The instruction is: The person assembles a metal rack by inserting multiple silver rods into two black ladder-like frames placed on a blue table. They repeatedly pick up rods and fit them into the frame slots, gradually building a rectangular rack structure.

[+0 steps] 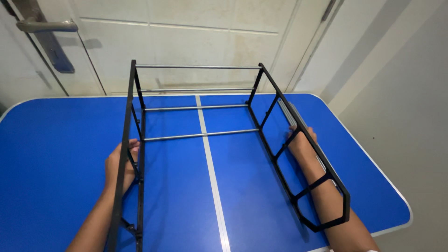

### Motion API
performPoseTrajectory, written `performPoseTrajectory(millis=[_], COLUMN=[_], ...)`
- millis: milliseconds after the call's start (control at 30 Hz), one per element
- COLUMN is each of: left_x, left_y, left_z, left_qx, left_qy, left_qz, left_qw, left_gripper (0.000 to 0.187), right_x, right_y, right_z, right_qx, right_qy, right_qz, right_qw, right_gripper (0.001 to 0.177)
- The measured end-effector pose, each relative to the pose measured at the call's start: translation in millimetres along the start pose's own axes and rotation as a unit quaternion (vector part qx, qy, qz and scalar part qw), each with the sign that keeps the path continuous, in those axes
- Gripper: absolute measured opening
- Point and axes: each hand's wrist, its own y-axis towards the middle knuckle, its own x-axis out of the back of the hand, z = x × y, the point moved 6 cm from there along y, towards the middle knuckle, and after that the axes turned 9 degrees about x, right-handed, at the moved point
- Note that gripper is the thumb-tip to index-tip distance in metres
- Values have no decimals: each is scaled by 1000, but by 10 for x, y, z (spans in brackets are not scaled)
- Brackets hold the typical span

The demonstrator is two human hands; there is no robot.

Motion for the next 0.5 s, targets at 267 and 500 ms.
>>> performPoseTrajectory(millis=[267, 500], left_x=[74, 27], left_y=[-12, 70], left_z=[-128, 78], left_qx=[-15, 17], left_qy=[22, 8], left_qz=[-27, -16], left_qw=[999, 1000], left_gripper=[29, 28], right_x=[-39, -21], right_y=[-21, -43], right_z=[-50, -103], right_qx=[-38, -103], right_qy=[-88, 68], right_qz=[28, 27], right_qw=[995, 992], right_gripper=[14, 30])
